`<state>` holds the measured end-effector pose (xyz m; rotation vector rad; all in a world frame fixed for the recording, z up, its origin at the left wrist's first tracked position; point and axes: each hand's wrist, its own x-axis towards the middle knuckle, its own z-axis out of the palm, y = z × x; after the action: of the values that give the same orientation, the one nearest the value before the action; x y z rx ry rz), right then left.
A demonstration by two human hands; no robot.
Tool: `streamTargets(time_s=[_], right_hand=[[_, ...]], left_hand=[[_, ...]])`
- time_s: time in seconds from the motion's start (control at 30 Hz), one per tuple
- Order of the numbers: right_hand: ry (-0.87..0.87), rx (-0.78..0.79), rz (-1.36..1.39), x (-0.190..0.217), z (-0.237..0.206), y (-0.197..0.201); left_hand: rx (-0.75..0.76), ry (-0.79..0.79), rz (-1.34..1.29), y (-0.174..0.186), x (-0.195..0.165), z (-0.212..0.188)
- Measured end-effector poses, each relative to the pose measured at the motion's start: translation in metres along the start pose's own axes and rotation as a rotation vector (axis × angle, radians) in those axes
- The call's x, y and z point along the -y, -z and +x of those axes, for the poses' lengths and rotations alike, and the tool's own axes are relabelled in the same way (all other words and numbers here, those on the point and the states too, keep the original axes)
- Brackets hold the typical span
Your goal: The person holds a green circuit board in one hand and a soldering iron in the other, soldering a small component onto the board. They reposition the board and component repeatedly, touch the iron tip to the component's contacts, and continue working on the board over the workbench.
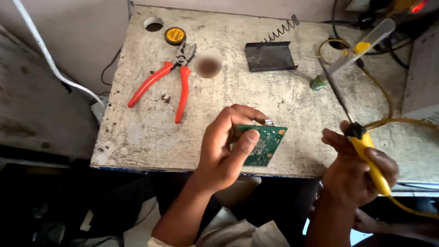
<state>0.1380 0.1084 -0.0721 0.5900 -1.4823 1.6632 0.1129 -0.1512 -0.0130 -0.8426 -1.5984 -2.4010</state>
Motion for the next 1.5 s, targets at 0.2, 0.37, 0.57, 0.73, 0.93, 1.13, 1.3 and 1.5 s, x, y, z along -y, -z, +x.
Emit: streamTargets(time_s=[0.2, 0.37, 0.57, 0.73, 0.93, 1.13, 1.3, 1.5], right_hand=[[0.195, 0.328, -0.159, 0.018, 0.05, -0.027], [0.452, 0.66, -0.183, -0.008, 0.116, -0.044], [0.68, 0.71, -0.307, -0.002, 0.174, -0.097], [0.459, 0.396, -0.012, -0.006, 0.16, -0.134], [0.446, 0.486, -0.278, -0.022, 0.15, -0.128], [0.366, 0.556, -0.431, -0.001, 0.157, -0.138], [0.282, 0.562, -0.483, 0.009, 0.162, -0.145], [0.231, 0.558, -0.431, 0.003, 0.169, -0.154]], left_hand=[[-0.004, -0.355, 0.444, 0.0, -0.008, 0.004], [0.01, -0.482, 0.658, 0.002, -0.011, 0.005], [0.144, -0.783, 1.139, 0.019, -0.061, 0.036], [0.278, -1.095, 1.293, 0.059, -0.097, 0.119], [0.226, -0.997, 1.347, 0.084, -0.069, 0.153], [0.2, -0.647, 1.206, 0.087, -0.073, 0.137], [0.176, -0.606, 1.221, 0.09, -0.074, 0.141], [0.254, -0.699, 1.251, 0.091, -0.069, 0.143]])
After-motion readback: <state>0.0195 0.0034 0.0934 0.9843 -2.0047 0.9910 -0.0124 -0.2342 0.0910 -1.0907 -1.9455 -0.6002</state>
